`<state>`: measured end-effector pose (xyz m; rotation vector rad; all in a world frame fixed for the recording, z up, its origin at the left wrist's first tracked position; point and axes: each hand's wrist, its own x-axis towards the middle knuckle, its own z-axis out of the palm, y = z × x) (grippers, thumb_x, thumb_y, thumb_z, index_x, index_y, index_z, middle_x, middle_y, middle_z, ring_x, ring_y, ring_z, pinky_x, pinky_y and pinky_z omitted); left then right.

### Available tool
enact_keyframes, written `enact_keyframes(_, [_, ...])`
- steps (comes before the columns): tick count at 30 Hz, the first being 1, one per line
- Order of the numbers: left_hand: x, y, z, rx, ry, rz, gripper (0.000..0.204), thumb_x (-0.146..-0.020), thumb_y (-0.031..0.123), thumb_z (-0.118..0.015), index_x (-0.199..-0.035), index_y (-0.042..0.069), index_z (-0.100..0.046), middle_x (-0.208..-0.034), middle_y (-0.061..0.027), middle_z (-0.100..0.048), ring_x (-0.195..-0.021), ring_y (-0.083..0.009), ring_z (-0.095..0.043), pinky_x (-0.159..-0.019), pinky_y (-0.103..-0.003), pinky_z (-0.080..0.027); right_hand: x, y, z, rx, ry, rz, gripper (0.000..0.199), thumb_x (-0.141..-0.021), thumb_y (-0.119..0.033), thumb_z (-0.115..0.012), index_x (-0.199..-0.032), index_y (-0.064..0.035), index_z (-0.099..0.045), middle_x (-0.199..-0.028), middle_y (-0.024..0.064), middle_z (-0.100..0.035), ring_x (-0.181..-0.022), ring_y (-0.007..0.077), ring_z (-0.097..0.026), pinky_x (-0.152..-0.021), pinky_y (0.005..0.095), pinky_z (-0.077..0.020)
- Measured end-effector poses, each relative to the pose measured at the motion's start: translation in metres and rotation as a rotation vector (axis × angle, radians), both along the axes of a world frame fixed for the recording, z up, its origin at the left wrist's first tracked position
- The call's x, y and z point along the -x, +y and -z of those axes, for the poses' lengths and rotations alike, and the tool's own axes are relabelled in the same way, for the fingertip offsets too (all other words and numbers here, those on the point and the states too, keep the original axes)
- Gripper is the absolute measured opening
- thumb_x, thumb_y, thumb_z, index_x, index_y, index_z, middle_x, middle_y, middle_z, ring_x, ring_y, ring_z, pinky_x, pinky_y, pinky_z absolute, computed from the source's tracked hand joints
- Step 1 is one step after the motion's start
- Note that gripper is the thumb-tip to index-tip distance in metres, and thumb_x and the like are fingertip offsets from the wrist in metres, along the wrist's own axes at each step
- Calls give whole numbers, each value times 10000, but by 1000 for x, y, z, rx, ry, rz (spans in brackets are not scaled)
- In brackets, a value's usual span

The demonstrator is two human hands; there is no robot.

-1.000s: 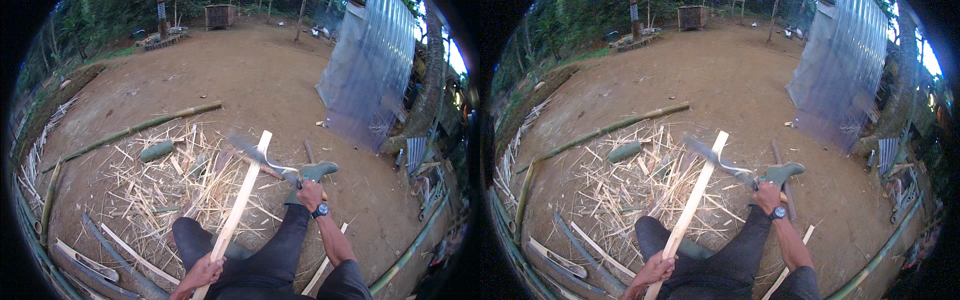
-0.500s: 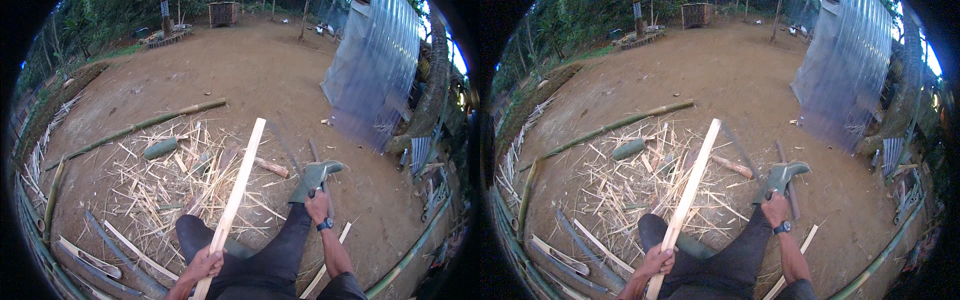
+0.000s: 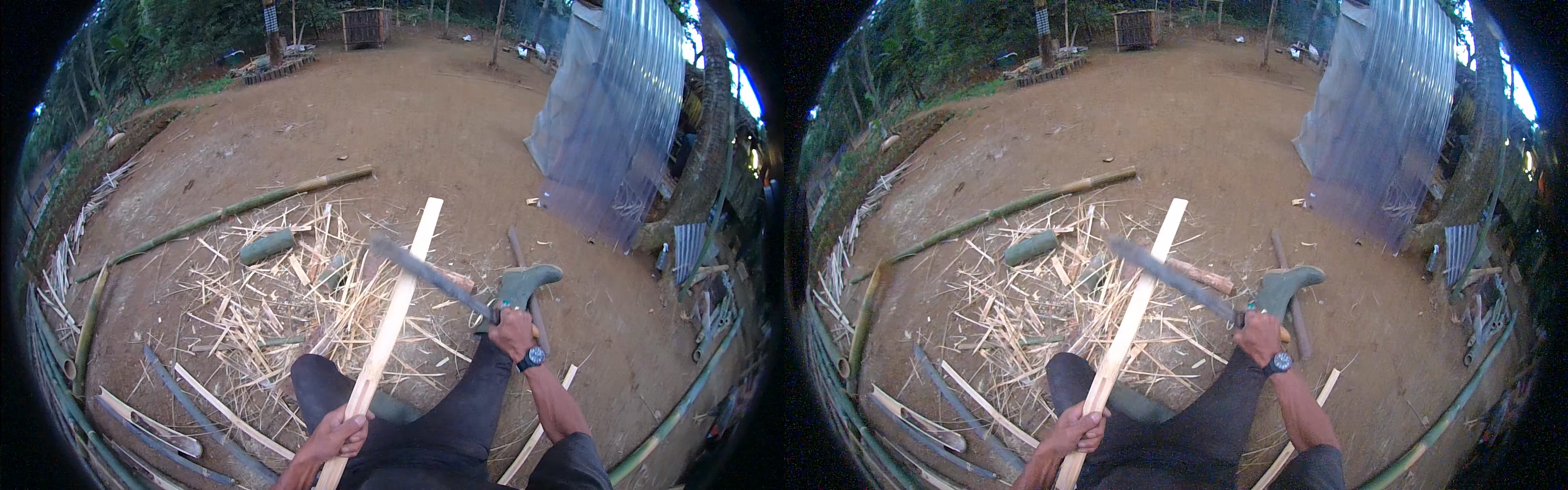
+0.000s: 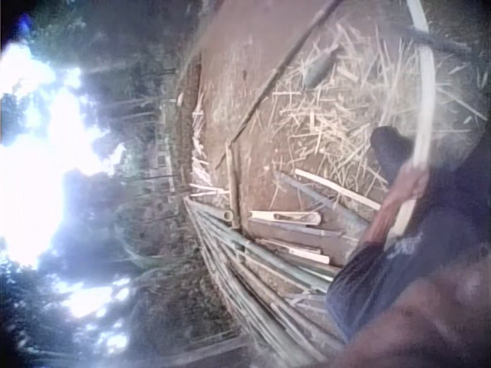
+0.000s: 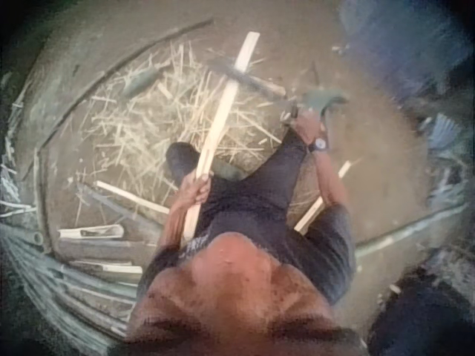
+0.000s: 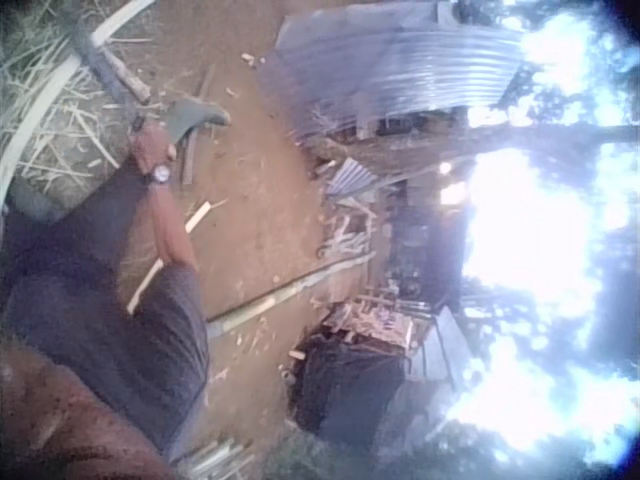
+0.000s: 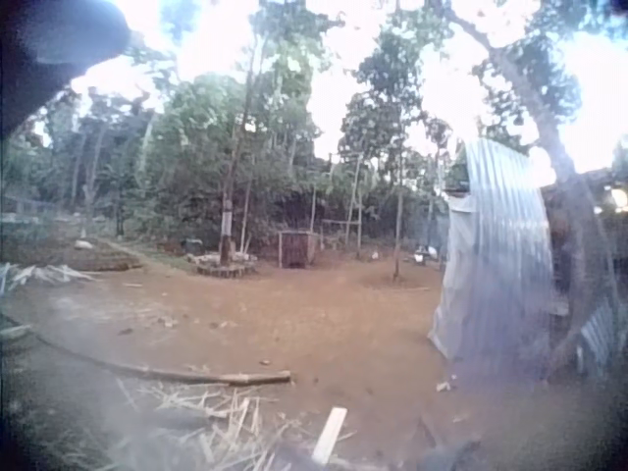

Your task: The person sits on the ground and uses a machete to shave and smooth a long piece of bamboo. They hold the bamboo with one hand and repeatedly strike it with the machete to remove the outer layer and refine the surface.

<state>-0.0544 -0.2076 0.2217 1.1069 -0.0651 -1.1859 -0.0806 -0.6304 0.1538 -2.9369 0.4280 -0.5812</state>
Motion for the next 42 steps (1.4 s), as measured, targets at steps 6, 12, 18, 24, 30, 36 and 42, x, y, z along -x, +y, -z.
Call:
enact_keyframes(6, [3, 13, 3, -19, 17, 104, 265, -985, 225, -466, -1142, 14, -430, -665, 4, -375, -465, -60, -337, -413, -217, -299, -9, -45, -8, -35, 27, 291, 253, -675, -189, -627, -834, 7, -624, -706, 211, -628, -664, 386, -629, -613, 501, -491])
enact_keyframes(12, [10, 12, 7, 27, 24, 68, 259, -988, 221, -457, -1133, 7, -439, -665, 1, -379, -461, -76, -354, -415, -223, -306, -11, -63, -13, -273, -194, 475, 237, -712, -181, -637, -834, 22, -626, -763, 245, -645, -722, 422, -632, -639, 496, -504])
enact_keyframes(18, [-12, -14, 15, 162, 131, -42, 248, -991, 246, -457, -1102, 24, -469, -649, 9, -377, -423, -44, -293, -379, -203, -275, 45, 36, 8, -55, -56, -45, 245, -674, -205, -672, -857, -60, -598, -658, 166, -594, -619, 371, -600, -576, 468, -473])
enact_keyframes(24, [-7, 5, 16, 145, 119, 31, 279, -980, 256, -485, -1116, 13, -472, -643, 11, -374, -424, -46, -312, -381, -206, -277, 19, 4, 18, 96, -93, -9, 207, -673, -179, -643, -823, -43, -602, -608, 158, -561, -570, 360, -576, -536, 479, -443])
enact_keyframes(30, [11, 16, 17, 137, 123, 71, 292, -983, 250, -479, -1149, 11, -452, -639, 4, -368, -453, -60, -337, -404, -211, -294, -22, -74, -17, -353, -173, 557, 258, -720, -209, -616, -810, 32, -640, -731, 280, -624, -731, 434, -628, -650, 505, -490])
enact_keyframes(36, [-8, -23, 12, -18, -83, -26, 314, -977, 247, -486, -1189, 23, -429, -666, 6, -383, -466, -67, -349, -414, -223, -315, 39, 18, 0, -229, -115, 289, 267, -670, -202, -682, -852, -11, -635, -697, 221, -625, -680, 411, -618, -616, 491, -483])
enact_keyframes(42, [-17, -35, 3, -72, -166, 2, 300, -984, 247, -467, -1190, 32, -429, -674, 16, -384, -478, -59, -352, -426, -218, -321, 48, 55, -9, -36, 18, -241, 328, -563, -199, -726, -856, -92, -622, -724, 129, -615, -673, 329, -611, -609, 418, -487])
